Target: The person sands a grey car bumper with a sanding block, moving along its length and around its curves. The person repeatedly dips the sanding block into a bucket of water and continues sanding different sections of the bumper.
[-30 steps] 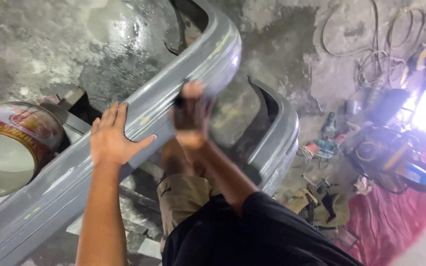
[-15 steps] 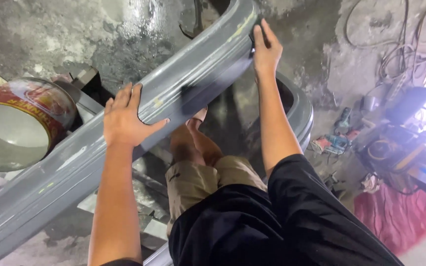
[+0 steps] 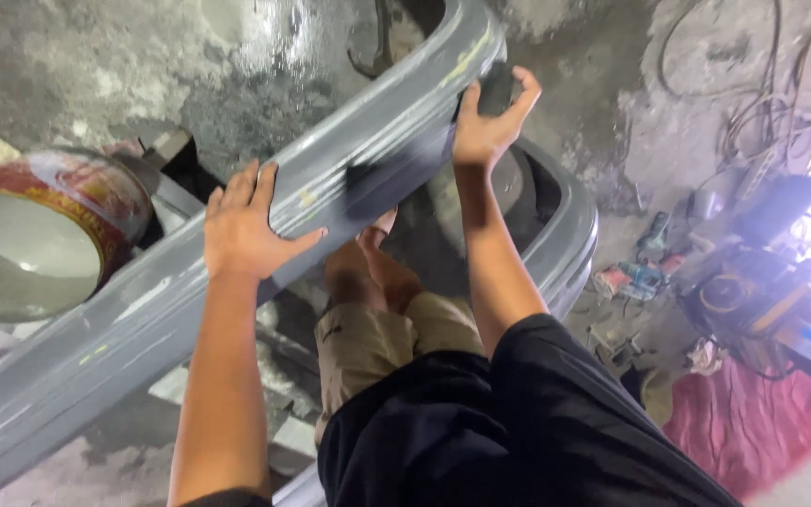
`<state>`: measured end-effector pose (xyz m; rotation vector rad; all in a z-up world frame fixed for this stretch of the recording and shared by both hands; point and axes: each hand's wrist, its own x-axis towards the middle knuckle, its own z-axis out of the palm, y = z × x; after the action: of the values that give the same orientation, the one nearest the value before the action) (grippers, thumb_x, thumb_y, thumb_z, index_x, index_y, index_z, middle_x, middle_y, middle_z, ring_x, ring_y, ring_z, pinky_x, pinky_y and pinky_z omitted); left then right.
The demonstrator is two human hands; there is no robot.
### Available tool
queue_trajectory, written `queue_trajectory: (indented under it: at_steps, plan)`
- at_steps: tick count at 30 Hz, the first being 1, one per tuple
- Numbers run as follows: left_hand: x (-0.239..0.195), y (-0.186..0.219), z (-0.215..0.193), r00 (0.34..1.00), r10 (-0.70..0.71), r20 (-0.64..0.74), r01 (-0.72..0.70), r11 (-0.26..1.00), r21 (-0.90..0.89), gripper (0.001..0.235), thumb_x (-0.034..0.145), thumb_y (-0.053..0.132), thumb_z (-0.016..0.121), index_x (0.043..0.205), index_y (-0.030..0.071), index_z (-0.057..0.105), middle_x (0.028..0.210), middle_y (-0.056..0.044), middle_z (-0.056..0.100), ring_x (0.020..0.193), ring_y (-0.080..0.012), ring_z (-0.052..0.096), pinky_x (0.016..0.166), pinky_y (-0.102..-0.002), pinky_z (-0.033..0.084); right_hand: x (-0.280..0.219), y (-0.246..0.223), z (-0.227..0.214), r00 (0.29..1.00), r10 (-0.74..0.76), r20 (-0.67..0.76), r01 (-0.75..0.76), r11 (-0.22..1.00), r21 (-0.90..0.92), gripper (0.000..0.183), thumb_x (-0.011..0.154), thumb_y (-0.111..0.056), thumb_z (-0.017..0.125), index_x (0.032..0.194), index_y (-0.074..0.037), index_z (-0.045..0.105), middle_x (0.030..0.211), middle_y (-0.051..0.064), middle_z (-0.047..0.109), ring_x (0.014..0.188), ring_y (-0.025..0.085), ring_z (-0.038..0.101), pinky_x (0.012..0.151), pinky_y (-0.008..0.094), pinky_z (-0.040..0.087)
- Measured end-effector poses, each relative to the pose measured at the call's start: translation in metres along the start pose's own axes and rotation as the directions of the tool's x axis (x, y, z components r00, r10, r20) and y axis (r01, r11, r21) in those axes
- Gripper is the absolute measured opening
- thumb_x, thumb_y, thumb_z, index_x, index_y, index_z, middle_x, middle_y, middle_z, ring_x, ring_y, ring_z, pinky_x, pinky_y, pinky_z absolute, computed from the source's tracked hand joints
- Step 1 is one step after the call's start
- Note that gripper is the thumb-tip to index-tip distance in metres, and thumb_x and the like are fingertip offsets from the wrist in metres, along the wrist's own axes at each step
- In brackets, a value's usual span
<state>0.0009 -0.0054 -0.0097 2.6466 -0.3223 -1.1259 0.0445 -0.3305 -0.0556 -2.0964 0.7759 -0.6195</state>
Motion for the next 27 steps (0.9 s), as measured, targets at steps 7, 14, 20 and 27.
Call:
queue_trajectory:
  at_steps: [7, 14, 20, 27]
  plan:
    - [0.004, -0.003, 0.009, 0.996, 0.028, -0.084, -0.030, 0.999, -0.016, 0.116, 0.076, 0.090, 0.049, 0.160, 0.013, 0.033, 0.166, -0.011, 0.032, 0.151, -0.0291, 0.029, 0.122, -0.051, 0.021, -0.021, -0.029, 0.005, 0.981, -0.192, -0.029, 0.193, 0.980, 0.053, 0.037, 0.091, 0.005, 0.063, 0.123, -0.007, 0.048, 0.108, 0.009, 0.056, 0.095, 0.023, 0.062, 0.087, 0.033, 0.061]
    - [-0.001, 0.004, 0.000, 0.995, -0.056, -0.080, 0.046, 0.992, -0.121, 0.120, 0.068, 0.089, 0.062, 0.163, 0.021, 0.034, 0.165, -0.007, 0.038, 0.151, -0.0251, 0.037, 0.125, -0.046, 0.024, -0.086, -0.021, 0.017, 0.937, 0.334, -0.101, -0.337, 0.941, -0.015, 0.067, 0.079, -0.042, 0.087, 0.127, -0.014, 0.051, 0.114, 0.021, 0.059, 0.100, 0.034, 0.060, 0.085, 0.055, 0.045]
    - [0.001, 0.000, 0.007, 0.991, -0.047, -0.127, 0.023, 0.983, -0.181, 0.120, 0.066, 0.086, 0.066, 0.163, 0.021, 0.036, 0.164, -0.010, 0.041, 0.150, -0.0283, 0.038, 0.125, -0.049, 0.022, -0.077, 0.029, 0.024, 0.958, 0.275, -0.079, -0.274, 0.962, 0.013, 0.043, 0.084, -0.036, 0.085, 0.106, -0.009, 0.060, 0.094, 0.013, 0.061, 0.091, 0.022, 0.059, 0.082, 0.045, 0.048]
    - [0.001, 0.001, 0.004, 0.989, -0.047, -0.140, 0.021, 0.983, -0.184, 0.119, 0.067, 0.083, 0.069, 0.163, 0.020, 0.037, 0.163, -0.010, 0.041, 0.150, -0.0275, 0.039, 0.125, -0.048, 0.023, 0.037, 0.074, 0.029, 0.908, 0.403, -0.112, -0.407, 0.913, -0.016, 0.069, 0.086, -0.043, 0.089, 0.133, -0.004, 0.058, 0.129, 0.023, 0.064, 0.127, 0.038, 0.062, 0.114, 0.051, 0.047]
